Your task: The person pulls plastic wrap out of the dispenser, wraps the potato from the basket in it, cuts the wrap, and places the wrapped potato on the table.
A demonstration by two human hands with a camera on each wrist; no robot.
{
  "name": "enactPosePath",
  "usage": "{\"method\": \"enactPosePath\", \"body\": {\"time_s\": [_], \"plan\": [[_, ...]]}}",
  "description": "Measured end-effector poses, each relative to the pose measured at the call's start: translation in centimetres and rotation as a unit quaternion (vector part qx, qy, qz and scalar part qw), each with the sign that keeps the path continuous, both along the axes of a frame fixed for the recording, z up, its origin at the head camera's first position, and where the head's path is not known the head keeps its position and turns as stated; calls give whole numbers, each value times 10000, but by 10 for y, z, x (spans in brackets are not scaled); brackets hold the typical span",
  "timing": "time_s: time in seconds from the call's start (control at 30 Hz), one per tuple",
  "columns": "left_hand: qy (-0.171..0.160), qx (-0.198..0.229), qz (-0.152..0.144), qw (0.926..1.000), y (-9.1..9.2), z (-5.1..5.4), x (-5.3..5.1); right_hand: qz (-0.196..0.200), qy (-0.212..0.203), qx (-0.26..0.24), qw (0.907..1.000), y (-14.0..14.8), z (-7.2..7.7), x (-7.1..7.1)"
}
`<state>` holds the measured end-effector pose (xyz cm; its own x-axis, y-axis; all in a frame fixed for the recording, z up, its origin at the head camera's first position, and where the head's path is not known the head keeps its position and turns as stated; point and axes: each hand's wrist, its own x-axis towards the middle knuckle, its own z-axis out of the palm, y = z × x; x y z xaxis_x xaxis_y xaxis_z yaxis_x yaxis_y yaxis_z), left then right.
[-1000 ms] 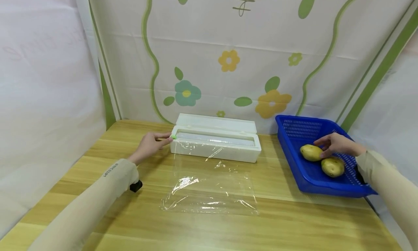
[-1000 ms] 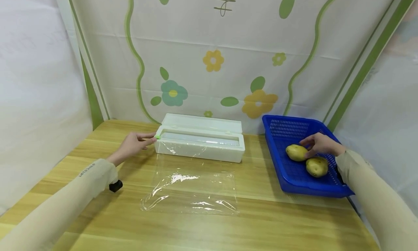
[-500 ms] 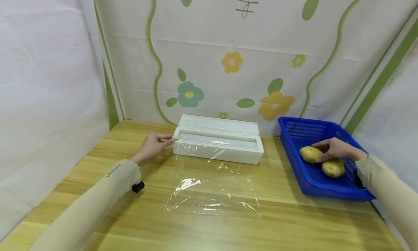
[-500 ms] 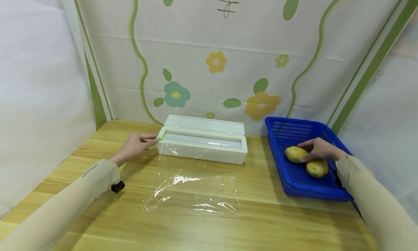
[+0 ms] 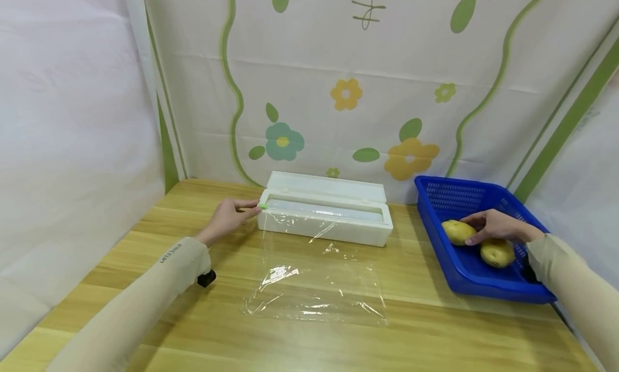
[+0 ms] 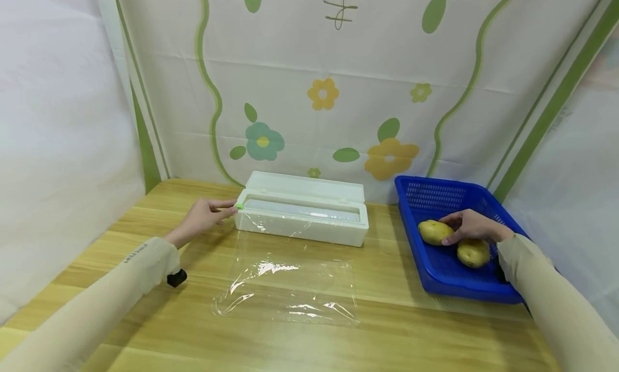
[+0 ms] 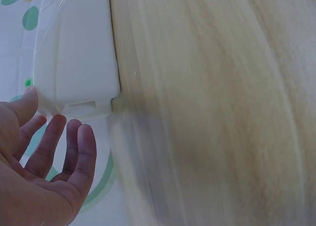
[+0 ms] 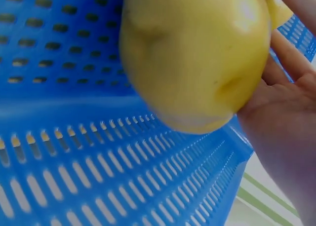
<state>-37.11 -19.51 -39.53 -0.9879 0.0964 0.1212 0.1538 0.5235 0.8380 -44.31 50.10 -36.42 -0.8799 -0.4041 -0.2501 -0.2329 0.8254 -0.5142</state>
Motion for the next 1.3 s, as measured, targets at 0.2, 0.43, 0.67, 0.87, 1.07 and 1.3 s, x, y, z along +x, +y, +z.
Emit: {"method": "enactPosePath", "body": {"time_s": [0.2,0.43,0.67,0.87,1.07,1.3], "plan": [[27,12,44,10000,4,-4,-1,-44,186,313,9993,-4,0,3],[70,-12,56,10000,1,-4,-1,-333,284,339,9985,-6,0,-1],[-2,-109,109,9999,0,-1,-1,-445,411,287,9978,-6,0,-4],[39,-95,66,9999,0,0,-1,-306,299,213,9989,-9,3,-1],[48,-63,130,9999,1,-1,1,-383,422,194,9982,-9,2,0],[-37,-74,85,9999,-2,-2,0,-594,522,168,9967,-9,4,-1]]}}
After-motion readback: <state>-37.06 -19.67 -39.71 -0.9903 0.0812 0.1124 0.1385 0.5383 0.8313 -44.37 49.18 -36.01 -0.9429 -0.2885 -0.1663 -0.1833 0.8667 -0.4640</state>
